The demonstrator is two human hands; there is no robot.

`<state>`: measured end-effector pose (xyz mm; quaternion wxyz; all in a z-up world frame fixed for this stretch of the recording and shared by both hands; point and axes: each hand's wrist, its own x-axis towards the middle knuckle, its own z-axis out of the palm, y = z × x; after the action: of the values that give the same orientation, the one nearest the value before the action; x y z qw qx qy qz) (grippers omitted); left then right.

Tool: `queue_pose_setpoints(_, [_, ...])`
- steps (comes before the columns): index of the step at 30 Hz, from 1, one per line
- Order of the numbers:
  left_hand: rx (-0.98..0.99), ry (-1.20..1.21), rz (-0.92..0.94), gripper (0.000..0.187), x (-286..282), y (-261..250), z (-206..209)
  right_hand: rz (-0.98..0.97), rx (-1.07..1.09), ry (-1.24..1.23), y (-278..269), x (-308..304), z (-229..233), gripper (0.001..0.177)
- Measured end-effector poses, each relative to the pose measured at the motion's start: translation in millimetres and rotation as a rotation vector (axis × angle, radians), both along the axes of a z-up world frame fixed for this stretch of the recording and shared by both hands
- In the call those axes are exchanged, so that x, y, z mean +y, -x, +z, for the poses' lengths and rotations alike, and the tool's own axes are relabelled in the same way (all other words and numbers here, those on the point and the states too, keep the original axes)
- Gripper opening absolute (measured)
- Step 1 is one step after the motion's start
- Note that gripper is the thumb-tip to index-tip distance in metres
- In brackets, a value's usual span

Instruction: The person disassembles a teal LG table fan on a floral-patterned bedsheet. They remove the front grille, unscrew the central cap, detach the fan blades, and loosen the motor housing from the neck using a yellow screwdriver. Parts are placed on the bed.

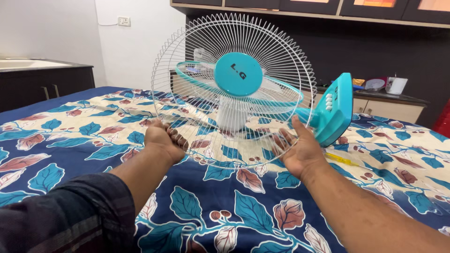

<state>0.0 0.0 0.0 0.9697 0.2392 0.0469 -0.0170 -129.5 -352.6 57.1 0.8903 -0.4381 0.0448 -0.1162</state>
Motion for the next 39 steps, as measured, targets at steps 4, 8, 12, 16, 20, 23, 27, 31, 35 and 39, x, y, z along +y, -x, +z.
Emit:
queue_pose_setpoints(4, [0.045,-0.104,0.033,0.063,-3,48,17,0.012,-0.006,0.018,-4,-4,-23,0.052])
queue_pose_setpoints(8, [0.03,-0.203,0.095,0.054,0,72,27,-0.033,-0.056,0.002,0,-1,-40,0.045])
queue_pose_setpoints(12, [0.11,-0.251,0.146,0.055,4,78,33,-0.001,-0.077,0.011,8,2,-39,0.042])
queue_pose_setpoints(16, [0.118,-0.311,0.145,0.054,7,76,34,0.022,-0.099,0.006,17,6,-35,0.042])
queue_pose_setpoints(20, [0.084,-0.297,0.161,0.056,13,77,38,0.034,-0.119,0.0,24,8,-35,0.049])
queue_pose_setpoints(23, [0.021,-0.244,0.162,0.062,18,85,40,0.068,-0.141,0.016,28,9,-33,0.057])
queue_pose_setpoints(27, [-0.006,-0.196,0.15,0.067,34,94,52,0.098,-0.127,0.197,34,15,-30,0.073])
queue_pose_setpoints(31, [-0.193,-0.29,0.297,0.082,75,97,70,0.197,-0.055,0.401,32,30,-21,0.081])
queue_pose_setpoints(35, [-0.486,-0.415,0.346,0.082,139,93,83,0.266,-0.016,0.439,35,42,-14,0.08])
queue_pose_setpoints(39, [-0.713,-0.489,0.42,0.077,207,74,92,0.318,0.005,0.325,40,46,-9,0.086])
